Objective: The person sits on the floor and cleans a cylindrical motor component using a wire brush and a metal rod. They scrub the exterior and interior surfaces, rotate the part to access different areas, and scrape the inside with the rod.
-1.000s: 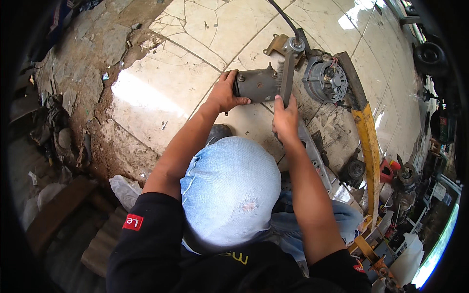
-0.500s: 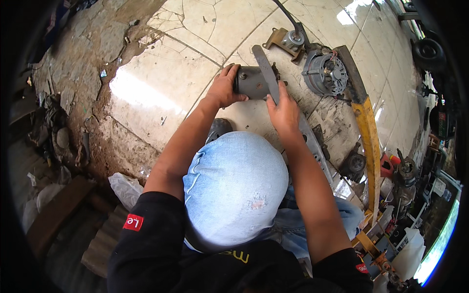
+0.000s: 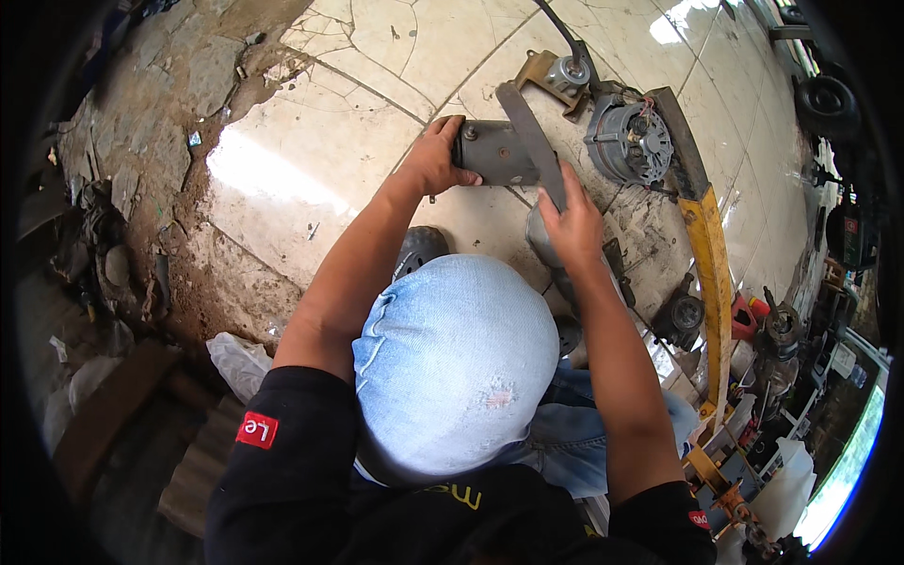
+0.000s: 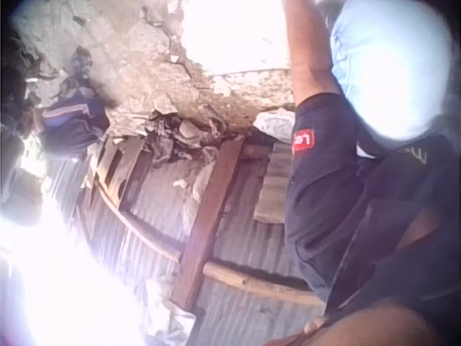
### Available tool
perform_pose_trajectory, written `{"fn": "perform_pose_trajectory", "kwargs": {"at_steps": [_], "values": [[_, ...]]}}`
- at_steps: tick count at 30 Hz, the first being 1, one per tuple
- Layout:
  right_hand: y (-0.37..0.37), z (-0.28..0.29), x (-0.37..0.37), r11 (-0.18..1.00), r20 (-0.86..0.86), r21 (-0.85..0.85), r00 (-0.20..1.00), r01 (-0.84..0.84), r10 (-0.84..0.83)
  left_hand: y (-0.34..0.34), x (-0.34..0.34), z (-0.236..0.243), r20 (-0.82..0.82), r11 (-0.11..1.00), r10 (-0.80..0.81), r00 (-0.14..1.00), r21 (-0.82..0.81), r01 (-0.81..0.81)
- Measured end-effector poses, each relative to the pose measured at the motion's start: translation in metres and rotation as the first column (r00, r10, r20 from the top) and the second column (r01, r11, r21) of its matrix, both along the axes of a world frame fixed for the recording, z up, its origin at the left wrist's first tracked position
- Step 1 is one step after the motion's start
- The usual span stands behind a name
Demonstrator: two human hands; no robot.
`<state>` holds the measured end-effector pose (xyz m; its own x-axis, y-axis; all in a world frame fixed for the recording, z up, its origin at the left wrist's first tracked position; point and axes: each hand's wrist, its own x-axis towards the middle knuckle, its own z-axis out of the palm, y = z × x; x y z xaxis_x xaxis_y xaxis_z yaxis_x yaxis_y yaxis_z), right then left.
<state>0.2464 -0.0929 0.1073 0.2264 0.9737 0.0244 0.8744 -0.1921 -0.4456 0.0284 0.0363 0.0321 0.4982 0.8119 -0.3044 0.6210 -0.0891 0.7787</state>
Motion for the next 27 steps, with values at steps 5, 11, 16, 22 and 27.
{"fn": "perform_pose_trajectory", "kwargs": {"at_steps": [5,11,16,22,27], "values": [[0.006,-0.015,0.020,0.984,0.018,-0.178,1.000,-0.012,0.016,-0.002,-0.002,-0.003,0.001,1.000,-0.016,1.000,-0.016,0.016],[-0.065,-0.003,0.115,0.986,0.015,-0.156,0.998,0.060,-0.059,0.006,0.007,0.002,-0.042,0.995,-0.096,0.994,0.017,0.097],[-0.063,0.008,0.080,0.962,-0.244,-0.135,0.933,0.239,-0.266,0.005,0.008,-0.005,-0.016,0.991,-0.116,0.993,0.069,0.117],[0.024,0.015,0.039,0.974,-0.284,-0.202,0.946,0.102,-0.158,-0.009,0.001,-0.008,0.037,0.987,-0.093,0.995,0.138,0.087],[0.013,0.002,0.060,0.949,-0.314,-0.300,0.949,-0.099,-0.001,-0.017,-0.006,-0.011,0.048,0.982,-0.124,0.991,0.149,0.116]]}}
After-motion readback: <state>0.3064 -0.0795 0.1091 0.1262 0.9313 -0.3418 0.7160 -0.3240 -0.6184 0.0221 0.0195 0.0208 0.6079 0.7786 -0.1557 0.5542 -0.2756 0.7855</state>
